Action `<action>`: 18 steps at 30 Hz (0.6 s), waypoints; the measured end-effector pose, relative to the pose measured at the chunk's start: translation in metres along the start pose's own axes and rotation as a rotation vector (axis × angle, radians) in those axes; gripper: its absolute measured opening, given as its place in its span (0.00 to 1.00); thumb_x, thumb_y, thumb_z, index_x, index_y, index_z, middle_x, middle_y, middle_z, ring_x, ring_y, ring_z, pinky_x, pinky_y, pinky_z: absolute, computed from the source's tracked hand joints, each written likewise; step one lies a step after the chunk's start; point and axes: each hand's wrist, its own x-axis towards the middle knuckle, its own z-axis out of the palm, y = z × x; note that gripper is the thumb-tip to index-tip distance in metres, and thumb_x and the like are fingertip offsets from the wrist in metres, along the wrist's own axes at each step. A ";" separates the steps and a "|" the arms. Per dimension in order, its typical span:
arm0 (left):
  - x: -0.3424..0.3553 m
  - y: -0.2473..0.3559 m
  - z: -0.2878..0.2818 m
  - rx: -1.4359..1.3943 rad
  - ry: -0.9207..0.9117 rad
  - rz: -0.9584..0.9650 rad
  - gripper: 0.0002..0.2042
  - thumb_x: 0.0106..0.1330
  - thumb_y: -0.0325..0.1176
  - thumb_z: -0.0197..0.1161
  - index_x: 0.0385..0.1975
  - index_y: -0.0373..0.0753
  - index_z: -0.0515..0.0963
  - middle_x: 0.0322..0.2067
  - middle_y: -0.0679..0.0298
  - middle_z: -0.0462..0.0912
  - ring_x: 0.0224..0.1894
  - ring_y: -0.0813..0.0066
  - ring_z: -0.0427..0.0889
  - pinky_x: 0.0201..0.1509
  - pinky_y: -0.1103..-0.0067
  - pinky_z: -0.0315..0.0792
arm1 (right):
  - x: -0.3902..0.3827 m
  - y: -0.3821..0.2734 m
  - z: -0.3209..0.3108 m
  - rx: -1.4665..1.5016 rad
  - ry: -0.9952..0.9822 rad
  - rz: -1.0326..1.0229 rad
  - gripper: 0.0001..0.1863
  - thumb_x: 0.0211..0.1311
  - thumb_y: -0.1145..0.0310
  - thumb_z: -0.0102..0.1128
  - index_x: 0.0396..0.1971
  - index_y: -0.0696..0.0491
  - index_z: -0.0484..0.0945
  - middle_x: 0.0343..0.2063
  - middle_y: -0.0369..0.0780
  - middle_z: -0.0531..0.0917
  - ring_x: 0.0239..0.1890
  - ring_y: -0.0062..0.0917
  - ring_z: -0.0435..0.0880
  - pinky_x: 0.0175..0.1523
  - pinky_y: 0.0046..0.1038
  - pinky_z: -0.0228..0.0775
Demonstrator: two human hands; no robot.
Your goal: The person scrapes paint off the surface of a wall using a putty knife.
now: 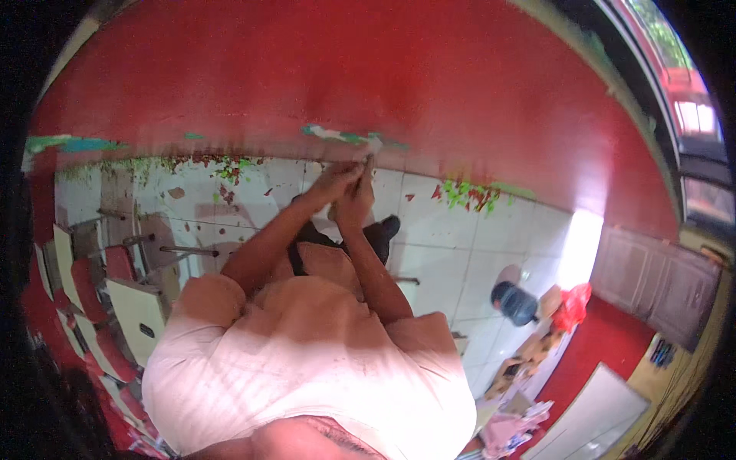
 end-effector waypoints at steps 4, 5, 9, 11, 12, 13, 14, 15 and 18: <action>0.010 0.034 -0.044 0.317 -0.072 -0.069 0.16 0.66 0.40 0.50 0.36 0.30 0.76 0.29 0.63 0.79 0.33 0.79 0.74 0.39 0.77 0.70 | -0.004 0.003 0.063 0.173 0.175 0.031 0.36 0.57 0.61 0.53 0.63 0.58 0.52 0.43 0.54 0.76 0.43 0.40 0.79 0.45 0.32 0.69; 0.012 0.042 -0.051 0.364 -0.083 -0.049 0.16 0.67 0.40 0.50 0.37 0.30 0.76 0.28 0.63 0.79 0.33 0.80 0.75 0.38 0.77 0.70 | -0.004 -0.010 0.070 0.181 0.204 0.044 0.36 0.57 0.60 0.54 0.63 0.58 0.52 0.45 0.55 0.76 0.46 0.41 0.78 0.47 0.32 0.69; 0.014 0.073 -0.063 0.464 -0.121 -0.092 0.15 0.68 0.38 0.49 0.34 0.31 0.76 0.28 0.69 0.76 0.32 0.83 0.71 0.36 0.80 0.67 | 0.003 -0.020 0.103 0.236 0.388 -0.010 0.34 0.58 0.65 0.53 0.63 0.60 0.52 0.45 0.57 0.74 0.49 0.42 0.76 0.50 0.34 0.67; 0.021 0.067 -0.075 0.478 -0.177 -0.112 0.16 0.68 0.39 0.49 0.37 0.31 0.76 0.31 0.68 0.77 0.34 0.82 0.72 0.38 0.81 0.68 | 0.002 -0.018 0.116 0.297 0.433 0.062 0.33 0.58 0.69 0.51 0.62 0.61 0.53 0.45 0.59 0.74 0.49 0.42 0.76 0.50 0.34 0.67; 0.022 0.071 -0.079 0.524 -0.135 -0.093 0.16 0.67 0.38 0.48 0.38 0.30 0.76 0.30 0.65 0.78 0.33 0.81 0.73 0.37 0.80 0.68 | 0.003 -0.031 0.117 0.308 0.427 0.079 0.32 0.58 0.70 0.51 0.62 0.61 0.53 0.44 0.59 0.74 0.48 0.42 0.76 0.49 0.33 0.67; 0.022 0.076 -0.081 0.568 -0.092 -0.072 0.16 0.67 0.37 0.48 0.38 0.29 0.76 0.29 0.62 0.80 0.32 0.79 0.75 0.36 0.78 0.69 | 0.004 -0.043 0.116 0.320 0.419 0.093 0.31 0.58 0.71 0.50 0.62 0.62 0.54 0.43 0.59 0.75 0.47 0.42 0.77 0.48 0.33 0.67; 0.021 0.089 -0.077 0.575 -0.144 -0.082 0.16 0.66 0.37 0.49 0.38 0.28 0.76 0.29 0.62 0.79 0.32 0.80 0.75 0.36 0.79 0.69 | 0.008 -0.057 0.108 0.350 0.462 0.080 0.30 0.59 0.71 0.49 0.61 0.63 0.55 0.39 0.58 0.76 0.43 0.42 0.78 0.46 0.33 0.66; 0.023 0.088 -0.078 0.587 -0.157 -0.084 0.16 0.66 0.37 0.49 0.38 0.28 0.76 0.29 0.62 0.79 0.32 0.80 0.75 0.36 0.79 0.69 | 0.007 -0.057 0.109 0.356 0.477 0.085 0.30 0.59 0.71 0.49 0.61 0.63 0.55 0.39 0.58 0.76 0.43 0.42 0.78 0.46 0.33 0.66; 0.027 0.086 -0.084 0.603 -0.162 -0.118 0.16 0.66 0.37 0.49 0.37 0.27 0.76 0.28 0.62 0.79 0.32 0.79 0.74 0.36 0.79 0.69 | 0.006 -0.061 0.112 0.255 0.550 0.070 0.29 0.59 0.71 0.47 0.60 0.63 0.55 0.39 0.58 0.76 0.43 0.43 0.78 0.45 0.34 0.66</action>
